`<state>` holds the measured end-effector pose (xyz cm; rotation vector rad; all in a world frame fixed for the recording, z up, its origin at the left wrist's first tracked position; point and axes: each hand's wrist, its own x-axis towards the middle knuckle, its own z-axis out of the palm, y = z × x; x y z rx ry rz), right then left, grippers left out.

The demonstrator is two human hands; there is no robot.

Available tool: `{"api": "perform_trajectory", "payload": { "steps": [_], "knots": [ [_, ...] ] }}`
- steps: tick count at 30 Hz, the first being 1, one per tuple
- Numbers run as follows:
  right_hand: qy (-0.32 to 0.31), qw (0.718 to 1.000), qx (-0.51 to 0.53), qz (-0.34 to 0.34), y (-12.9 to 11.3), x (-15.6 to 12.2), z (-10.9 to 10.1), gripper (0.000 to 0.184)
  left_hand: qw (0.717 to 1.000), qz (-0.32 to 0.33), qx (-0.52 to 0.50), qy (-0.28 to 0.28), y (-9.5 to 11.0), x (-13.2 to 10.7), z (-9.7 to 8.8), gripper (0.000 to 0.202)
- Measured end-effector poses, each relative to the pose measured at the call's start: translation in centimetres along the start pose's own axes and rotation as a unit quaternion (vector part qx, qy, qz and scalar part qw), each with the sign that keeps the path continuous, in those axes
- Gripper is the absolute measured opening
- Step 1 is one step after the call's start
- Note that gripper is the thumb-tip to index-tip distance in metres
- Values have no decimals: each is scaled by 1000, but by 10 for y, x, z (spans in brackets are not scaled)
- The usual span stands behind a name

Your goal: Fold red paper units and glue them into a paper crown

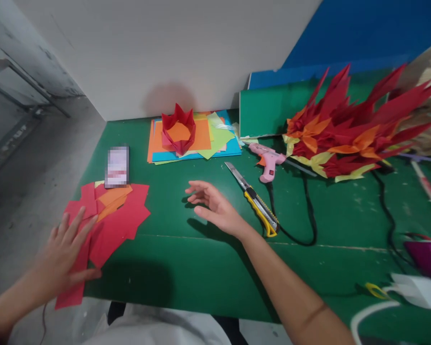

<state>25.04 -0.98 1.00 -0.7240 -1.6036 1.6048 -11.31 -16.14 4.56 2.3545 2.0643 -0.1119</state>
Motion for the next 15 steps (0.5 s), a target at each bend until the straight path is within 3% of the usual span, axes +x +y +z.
{"api": "perform_trajectory", "payload": {
  "steps": [3,6,10,15],
  "knots": [
    [-30,999,-13,4,2,-1,5,44,998,-54,21,9,24,-27,18,95],
    [-46,999,-21,12,3,-1,7,43,1000,-20,-3,16,46,-38,33,84],
    [-41,999,-22,15,3,-1,7,44,998,20,-53,15,70,-27,38,80],
    [-32,999,-43,10,2,-2,6,44,985,112,-135,4,107,2,28,75]
  ]
}}
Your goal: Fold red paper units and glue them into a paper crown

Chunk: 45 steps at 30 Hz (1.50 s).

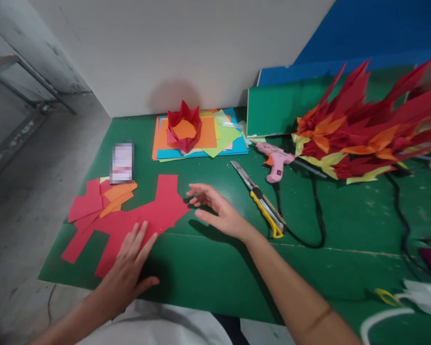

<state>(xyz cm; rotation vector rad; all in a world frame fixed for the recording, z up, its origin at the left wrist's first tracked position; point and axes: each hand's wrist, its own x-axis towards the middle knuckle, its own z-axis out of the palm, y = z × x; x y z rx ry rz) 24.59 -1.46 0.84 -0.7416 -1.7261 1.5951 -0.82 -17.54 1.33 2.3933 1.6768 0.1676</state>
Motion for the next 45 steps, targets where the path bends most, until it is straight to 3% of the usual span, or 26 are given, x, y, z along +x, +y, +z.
{"api": "perform_trajectory", "payload": {
  "steps": [3,5,8,11,13,15,17,19,25,31,35,38,41,45],
  "knots": [
    [9,998,-56,-21,1,1,0,44,997,53,-58,-9,18,24,-1,69],
    [30,985,-164,-46,3,2,0,43,993,69,-91,-31,27,41,-2,63],
    [54,933,-349,-73,7,4,-3,41,984,121,-118,-52,35,63,-7,52],
    [39,895,-441,-49,12,5,-5,45,980,159,-107,-63,30,77,-14,49],
    [24,883,-468,-35,14,5,-6,48,992,109,-56,-32,18,79,-14,66],
    [17,877,-479,-31,15,5,-6,50,999,39,1,1,1,75,-11,97],
    [20,877,-479,-28,15,5,-6,51,999,27,44,-7,-13,69,-4,108],
    [17,880,-473,-25,14,6,-5,52,996,41,78,-8,-21,66,3,97],
    [-15,887,-461,-33,9,7,1,49,994,56,98,10,-5,93,14,82],
    [75,909,-408,-37,9,4,-4,51,996,71,49,16,13,138,12,76],
    [145,939,-311,-11,10,2,-10,63,998,48,-16,25,18,159,10,84],
    [166,970,-178,-7,9,3,-11,76,996,26,-73,42,16,169,11,92],
    [172,983,-69,-2,9,5,-12,87,992,7,-114,56,13,174,9,100],
    [205,975,-84,-15,14,10,-17,81,992,11,-110,54,12,174,3,96]
  ]
}}
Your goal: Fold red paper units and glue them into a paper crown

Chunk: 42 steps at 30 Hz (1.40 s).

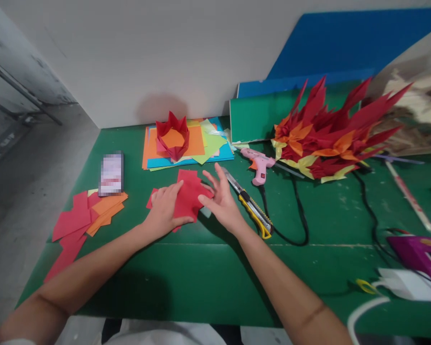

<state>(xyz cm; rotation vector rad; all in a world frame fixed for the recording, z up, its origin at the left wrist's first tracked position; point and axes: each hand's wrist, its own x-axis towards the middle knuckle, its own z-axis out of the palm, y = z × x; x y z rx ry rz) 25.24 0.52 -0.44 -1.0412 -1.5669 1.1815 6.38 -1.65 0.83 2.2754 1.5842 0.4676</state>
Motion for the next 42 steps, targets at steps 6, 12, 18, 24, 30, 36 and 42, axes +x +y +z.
{"api": "perform_trajectory", "payload": {
  "steps": [6,12,18,24,30,36,42],
  "knots": [
    [-31,957,-284,-56,5,24,4,69,997,44,64,16,1,-2,1,82],
    [-87,924,-367,-68,1,28,6,82,998,46,41,32,-4,-1,5,88],
    [-59,970,-233,-39,-7,10,5,62,991,73,-11,113,-11,-3,13,107],
    [35,998,-47,33,-7,11,5,56,991,38,-39,120,-13,-2,2,93],
    [64,997,28,44,-3,14,3,70,987,4,-42,157,-15,3,-14,42],
    [88,991,98,12,-8,13,5,71,950,87,-69,290,-17,1,-14,21],
    [52,987,149,24,-4,15,2,52,932,126,-53,337,-16,1,-14,22]
  ]
}}
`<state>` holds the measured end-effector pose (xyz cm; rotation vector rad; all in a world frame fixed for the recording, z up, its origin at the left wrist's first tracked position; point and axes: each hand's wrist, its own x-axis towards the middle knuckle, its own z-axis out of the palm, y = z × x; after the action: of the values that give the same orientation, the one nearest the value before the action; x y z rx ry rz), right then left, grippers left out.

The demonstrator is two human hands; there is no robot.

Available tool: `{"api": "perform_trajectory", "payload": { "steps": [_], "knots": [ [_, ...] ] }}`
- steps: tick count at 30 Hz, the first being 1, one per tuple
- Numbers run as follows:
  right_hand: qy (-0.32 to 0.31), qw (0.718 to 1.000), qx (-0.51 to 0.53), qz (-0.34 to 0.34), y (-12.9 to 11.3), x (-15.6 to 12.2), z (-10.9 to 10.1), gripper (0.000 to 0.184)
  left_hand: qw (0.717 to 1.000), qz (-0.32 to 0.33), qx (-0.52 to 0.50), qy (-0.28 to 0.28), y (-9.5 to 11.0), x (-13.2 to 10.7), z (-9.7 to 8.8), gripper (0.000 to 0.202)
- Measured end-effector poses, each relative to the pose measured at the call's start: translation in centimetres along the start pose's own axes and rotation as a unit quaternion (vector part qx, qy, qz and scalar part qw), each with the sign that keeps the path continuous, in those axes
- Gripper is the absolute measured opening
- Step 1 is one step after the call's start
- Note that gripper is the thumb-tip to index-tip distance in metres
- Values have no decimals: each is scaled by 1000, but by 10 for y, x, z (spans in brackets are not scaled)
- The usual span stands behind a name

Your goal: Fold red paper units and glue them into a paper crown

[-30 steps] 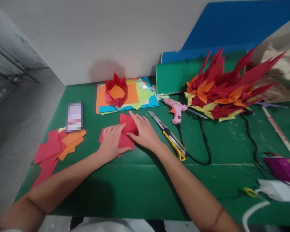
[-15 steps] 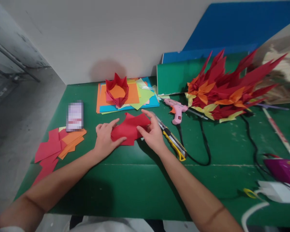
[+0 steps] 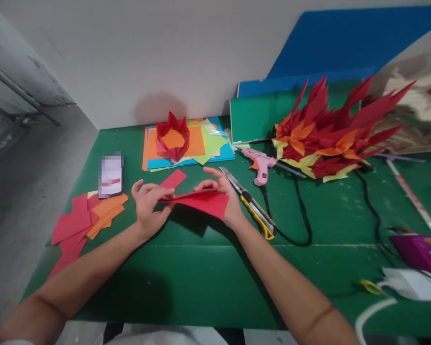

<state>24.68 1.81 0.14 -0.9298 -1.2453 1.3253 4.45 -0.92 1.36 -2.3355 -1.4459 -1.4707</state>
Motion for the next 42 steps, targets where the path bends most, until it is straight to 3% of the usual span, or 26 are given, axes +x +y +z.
{"api": "perform_trajectory", "payload": {
  "steps": [6,11,14,20,26,31,34,37,39,42],
  "knots": [
    [29,995,-86,28,7,-2,-2,27,995,-45,-92,-6,-10,-2,8,31],
    [-23,999,-47,10,0,-2,0,38,992,-30,-121,15,-4,-6,7,41],
    [-14,999,-39,-27,-3,-2,-2,40,994,-8,-106,10,5,-8,3,42],
    [6,999,-21,-44,-6,-3,-3,55,991,-47,-122,0,9,-13,3,46],
    [-18,1000,-1,-22,-5,-1,-8,54,975,-61,-213,-28,9,-17,7,40],
    [-31,997,-65,30,-1,1,-12,22,948,-128,-290,-22,5,-14,5,33],
    [-82,995,-52,15,-2,0,-13,22,932,-183,-312,-19,-3,-6,-1,22],
    [-128,991,-35,2,-5,-2,-13,28,939,-232,-252,-18,-13,3,-7,33],
    [-142,990,-24,-1,-6,-2,-14,28,959,-194,-196,-72,-20,7,-8,27],
    [-139,990,-13,1,-5,-1,-15,23,963,-122,-111,-211,-28,6,-6,34]
  ]
}}
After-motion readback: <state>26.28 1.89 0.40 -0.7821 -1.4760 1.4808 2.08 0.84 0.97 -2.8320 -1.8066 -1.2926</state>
